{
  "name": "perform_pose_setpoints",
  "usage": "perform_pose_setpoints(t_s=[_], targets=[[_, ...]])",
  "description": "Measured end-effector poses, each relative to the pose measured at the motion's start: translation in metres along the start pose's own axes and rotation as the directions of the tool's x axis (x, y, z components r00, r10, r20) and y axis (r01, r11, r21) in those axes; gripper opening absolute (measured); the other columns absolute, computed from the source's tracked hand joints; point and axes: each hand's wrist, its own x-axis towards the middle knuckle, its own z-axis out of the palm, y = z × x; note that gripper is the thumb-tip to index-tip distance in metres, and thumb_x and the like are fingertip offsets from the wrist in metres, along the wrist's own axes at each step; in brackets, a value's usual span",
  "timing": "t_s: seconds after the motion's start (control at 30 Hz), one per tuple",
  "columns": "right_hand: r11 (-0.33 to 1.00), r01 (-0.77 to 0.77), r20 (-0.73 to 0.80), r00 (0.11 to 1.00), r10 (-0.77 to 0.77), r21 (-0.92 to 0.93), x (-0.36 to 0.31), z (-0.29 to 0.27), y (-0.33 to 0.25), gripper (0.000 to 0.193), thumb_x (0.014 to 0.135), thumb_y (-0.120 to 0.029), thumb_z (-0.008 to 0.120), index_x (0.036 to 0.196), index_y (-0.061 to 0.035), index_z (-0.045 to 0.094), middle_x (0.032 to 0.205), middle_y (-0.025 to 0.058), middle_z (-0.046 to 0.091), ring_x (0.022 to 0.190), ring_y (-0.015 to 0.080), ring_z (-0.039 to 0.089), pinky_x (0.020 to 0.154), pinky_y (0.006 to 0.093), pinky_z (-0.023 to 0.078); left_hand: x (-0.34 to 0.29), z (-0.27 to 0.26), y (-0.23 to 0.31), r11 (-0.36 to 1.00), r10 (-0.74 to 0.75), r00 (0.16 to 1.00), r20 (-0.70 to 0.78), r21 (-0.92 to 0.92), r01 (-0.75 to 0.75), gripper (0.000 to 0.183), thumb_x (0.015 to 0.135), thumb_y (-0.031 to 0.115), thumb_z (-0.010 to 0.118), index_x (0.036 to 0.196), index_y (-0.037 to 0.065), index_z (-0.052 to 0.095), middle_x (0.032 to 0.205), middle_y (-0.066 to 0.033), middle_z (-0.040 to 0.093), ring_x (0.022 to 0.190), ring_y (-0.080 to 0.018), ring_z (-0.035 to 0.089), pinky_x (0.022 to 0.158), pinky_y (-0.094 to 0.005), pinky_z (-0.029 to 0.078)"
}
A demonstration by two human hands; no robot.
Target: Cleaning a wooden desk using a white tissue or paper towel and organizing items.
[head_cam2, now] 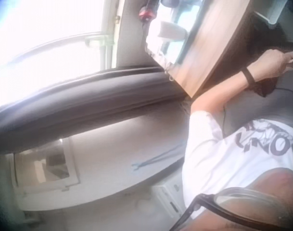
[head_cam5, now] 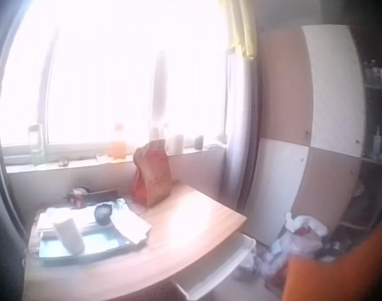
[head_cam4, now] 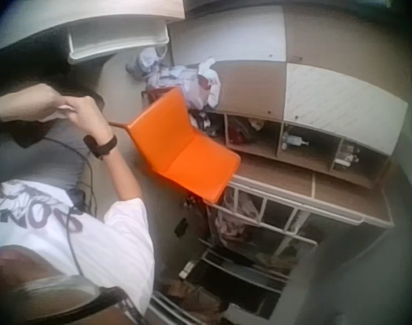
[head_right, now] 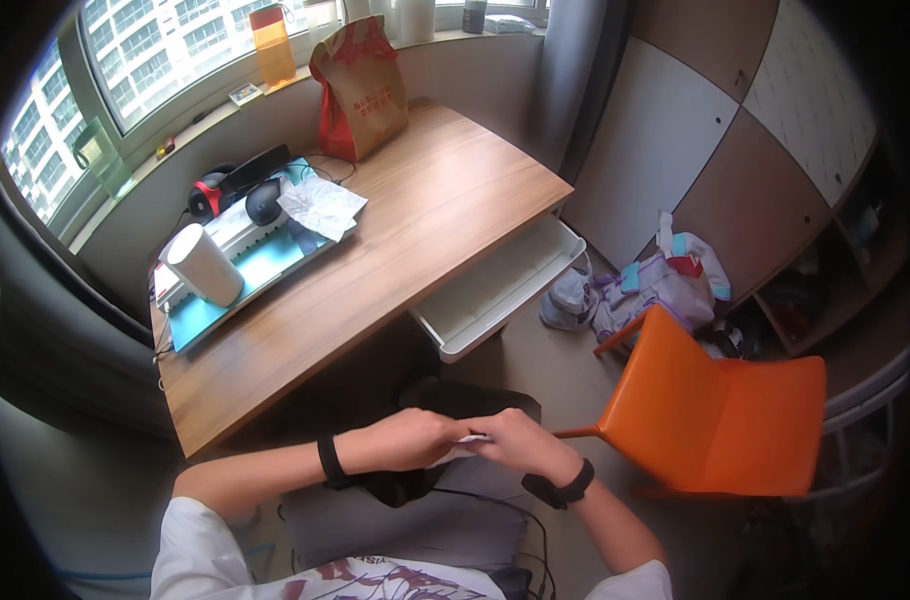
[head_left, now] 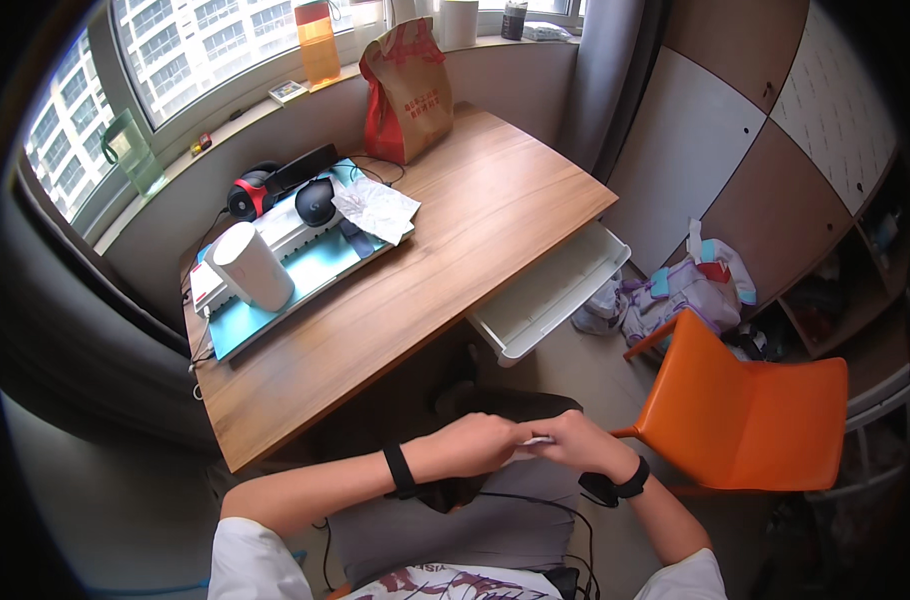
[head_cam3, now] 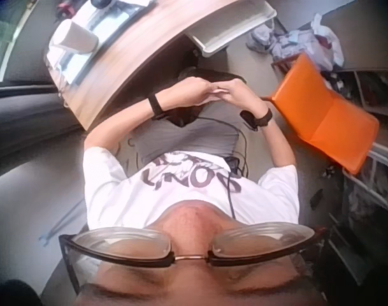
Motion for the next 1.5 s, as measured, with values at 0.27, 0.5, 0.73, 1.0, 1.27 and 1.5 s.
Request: perform_pose_setpoints(t_s=[0.27,0.5,0.73,1.0,1.27,1.5], targets=[[0.872,-0.182,-0.585,0.678,0.446,0.454,-0.008,-0.012,0.094,0.016,0.101,-0.012,0.065,0.110,-0.0002,0.069,0.087,0.0101,0.073,0.079,0.0173,0.071,0.069,0.0345,0.062,0.042,-0.092,0.012,0.988,-0.036,0.896,-0.442,-0.150,-0.035,0.024,0.102,0.023,0.064,0.112,0.002,0.067,0.088,-0.0155,0.073,0.071,-0.0291,0.070,0.067,-0.0385,0.055],[0.426,0.247,-0.476,0.644,0.598,0.870,0.053,0.017,0.100,0.011,0.101,-0.020,0.064,0.104,-0.0103,0.059,0.094,-0.0003,0.062,0.082,0.0102,0.061,0.071,0.0272,0.051,0.063,-0.067,-0.011,0.981,0.158,0.891,-0.427,0.168,-0.093,0.020,0.094,0.016,0.071,0.109,0.004,0.068,0.096,-0.0146,0.071,0.090,-0.0327,0.068,0.083,-0.0427,0.053],[0.175,0.340,-0.382,0.819,0.428,0.924,0.078,0.019,0.068,0.035,0.112,-0.039,0.045,0.120,-0.0099,0.063,0.108,0.0036,0.067,0.101,0.0149,0.064,0.092,0.0323,0.051,0.064,-0.055,-0.040,0.918,0.309,0.842,-0.442,0.369,-0.143,0.031,0.086,0.010,0.072,0.117,0.005,0.068,0.106,-0.0141,0.069,0.107,-0.0327,0.064,0.102,-0.0443,0.047],[0.271,0.252,-0.362,0.770,0.525,0.929,0.088,0.029,0.050,0.027,0.108,-0.020,0.045,0.123,-0.0069,0.064,0.114,0.0066,0.070,0.105,0.0184,0.068,0.094,0.0382,0.057,0.061,-0.049,-0.051,0.922,0.311,0.844,-0.436,0.355,-0.156,0.041,0.086,0.000,0.067,0.128,-0.001,0.063,0.099,-0.0133,0.071,0.094,-0.0308,0.068,0.099,-0.0427,0.049],[-0.106,0.316,-0.200,0.791,0.578,0.943,0.096,0.000,0.097,0.035,0.110,-0.030,0.043,0.127,-0.0065,0.062,0.122,0.0113,0.071,0.111,0.0276,0.068,0.099,0.0456,0.056,0.062,-0.039,-0.044,0.904,0.328,0.854,-0.404,0.396,-0.160,0.052,0.086,0.026,0.080,0.129,0.004,0.062,0.110,-0.0102,0.071,0.094,-0.0282,0.067,0.096,-0.0407,0.049],[-0.126,0.277,-0.151,0.790,0.594,0.953,0.091,0.009,0.048,0.068,0.109,-0.058,0.026,0.142,-0.0031,0.051,0.136,0.0161,0.063,0.124,0.0316,0.063,0.104,0.0487,0.052,0.063,-0.034,-0.050,0.822,0.345,0.881,-0.325,0.557,-0.116,0.049,0.085,0.032,0.080,0.124,0.007,0.062,0.106,-0.0084,0.068,0.100,-0.0265,0.066,0.106,-0.0455,0.046]])
